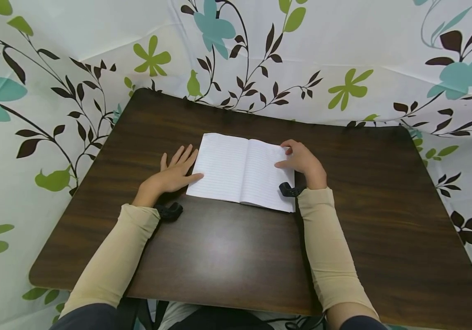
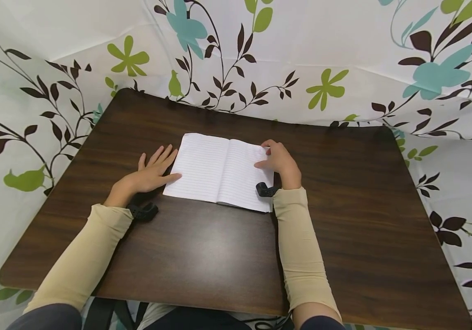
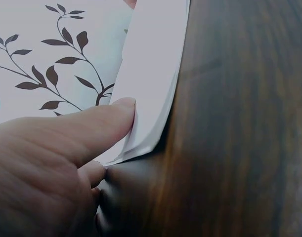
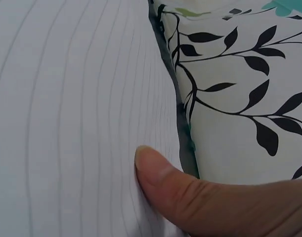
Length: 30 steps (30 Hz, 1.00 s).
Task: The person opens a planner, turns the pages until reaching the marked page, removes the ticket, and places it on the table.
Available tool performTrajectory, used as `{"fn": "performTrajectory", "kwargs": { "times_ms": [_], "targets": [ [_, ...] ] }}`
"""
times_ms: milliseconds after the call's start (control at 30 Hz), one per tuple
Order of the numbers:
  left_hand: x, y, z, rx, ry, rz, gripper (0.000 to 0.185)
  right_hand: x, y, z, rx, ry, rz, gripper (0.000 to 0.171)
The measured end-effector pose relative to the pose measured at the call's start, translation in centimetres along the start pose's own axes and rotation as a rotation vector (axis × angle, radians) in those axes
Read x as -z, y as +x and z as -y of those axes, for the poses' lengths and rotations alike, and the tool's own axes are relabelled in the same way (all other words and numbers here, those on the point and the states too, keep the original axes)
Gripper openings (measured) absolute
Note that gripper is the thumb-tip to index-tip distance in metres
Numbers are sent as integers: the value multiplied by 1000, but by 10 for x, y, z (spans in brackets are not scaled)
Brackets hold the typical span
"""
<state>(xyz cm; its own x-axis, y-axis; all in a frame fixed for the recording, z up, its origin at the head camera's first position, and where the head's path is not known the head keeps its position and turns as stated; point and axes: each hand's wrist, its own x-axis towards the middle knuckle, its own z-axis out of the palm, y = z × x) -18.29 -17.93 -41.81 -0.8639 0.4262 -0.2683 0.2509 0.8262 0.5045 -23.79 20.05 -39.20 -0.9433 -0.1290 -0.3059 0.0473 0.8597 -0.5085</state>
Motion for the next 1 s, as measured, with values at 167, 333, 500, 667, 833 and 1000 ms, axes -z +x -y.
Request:
{"fn": "performTrajectory", "kwargs": {
  "times_ms": [167, 333, 500, 667, 833, 1000],
  "targets": [
    [1, -1, -1, 1, -8, -4, 81, 2, -2, -1, -41, -44, -49, 70],
    [1, 0, -1, -3, -11, -11, 81, 2, -2, 1, -63, -51, -99, 66],
    [2, 0, -2, -4, -14, -9, 81, 2, -1, 0, -50, -42, -106, 60],
    [1, 1, 0, -6, -7, -6, 81, 2, 0, -4, -38, -25, -82, 48],
    [-1, 2, 2, -8, 4, -1, 81, 1, 1, -7, -34, -18, -81, 65],
    [-2, 3, 2, -11, 3, -6, 81, -1, 1, -4, -18, -41, -91, 68]
  ]
}}
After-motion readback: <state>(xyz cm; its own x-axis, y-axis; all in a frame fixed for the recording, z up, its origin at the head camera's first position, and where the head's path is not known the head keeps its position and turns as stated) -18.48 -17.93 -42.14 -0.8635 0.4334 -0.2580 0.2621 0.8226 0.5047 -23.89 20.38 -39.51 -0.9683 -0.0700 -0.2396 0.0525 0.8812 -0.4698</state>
